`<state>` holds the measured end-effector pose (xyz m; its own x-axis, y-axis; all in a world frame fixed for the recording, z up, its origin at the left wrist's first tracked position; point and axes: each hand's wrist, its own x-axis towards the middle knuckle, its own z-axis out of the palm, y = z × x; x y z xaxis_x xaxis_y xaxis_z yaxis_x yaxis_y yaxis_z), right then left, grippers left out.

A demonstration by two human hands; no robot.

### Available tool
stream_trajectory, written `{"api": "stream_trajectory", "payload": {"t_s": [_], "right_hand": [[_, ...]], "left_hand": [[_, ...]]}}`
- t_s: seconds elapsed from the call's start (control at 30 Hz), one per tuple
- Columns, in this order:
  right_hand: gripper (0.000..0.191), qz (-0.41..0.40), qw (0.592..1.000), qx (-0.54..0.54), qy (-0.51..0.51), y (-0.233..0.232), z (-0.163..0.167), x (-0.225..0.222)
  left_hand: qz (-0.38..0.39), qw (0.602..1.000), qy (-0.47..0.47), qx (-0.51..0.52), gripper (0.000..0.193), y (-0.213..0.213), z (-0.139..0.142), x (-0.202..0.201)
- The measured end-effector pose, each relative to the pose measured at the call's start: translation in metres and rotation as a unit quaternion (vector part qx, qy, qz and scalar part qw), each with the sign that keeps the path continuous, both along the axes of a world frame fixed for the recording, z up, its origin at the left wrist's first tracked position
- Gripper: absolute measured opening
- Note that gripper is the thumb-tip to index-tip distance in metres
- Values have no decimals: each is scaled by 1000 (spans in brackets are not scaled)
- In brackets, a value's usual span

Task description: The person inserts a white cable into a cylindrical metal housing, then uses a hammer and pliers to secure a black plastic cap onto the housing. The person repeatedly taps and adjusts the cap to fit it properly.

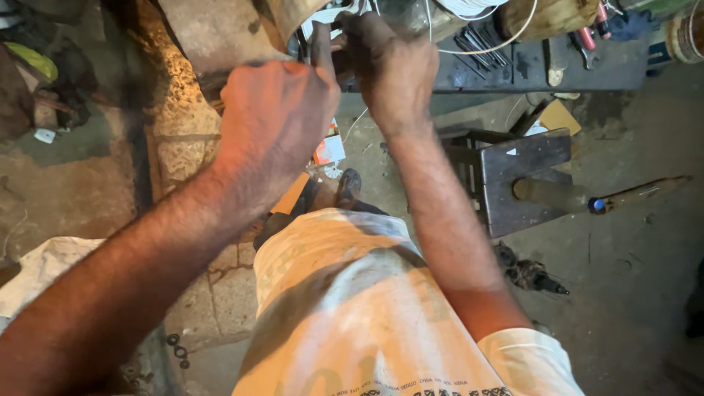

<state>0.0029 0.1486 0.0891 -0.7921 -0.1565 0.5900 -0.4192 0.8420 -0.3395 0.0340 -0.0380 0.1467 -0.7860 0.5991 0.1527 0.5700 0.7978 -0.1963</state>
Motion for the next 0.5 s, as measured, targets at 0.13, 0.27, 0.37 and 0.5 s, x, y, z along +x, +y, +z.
{"api": "stream_trajectory", "payload": {"t_s": [0.13,0.27,0.37,0.5], "right_hand": [[14,9,1000,-17,-24,-3,5,7],[30,140,985,-101,-30,16,25,24],[22,40,992,-116,-19,22,32,34],[15,68,993,-94,33,22,18,22]], "left_hand": [[-8,1000,-20,6,23,-1,-7,1],[-14,998,-25,57,22,-1,-11,1],[1,982,-48,185,43,-4,-4,1],[-82,927,100,353,23,-23,3,0]]}}
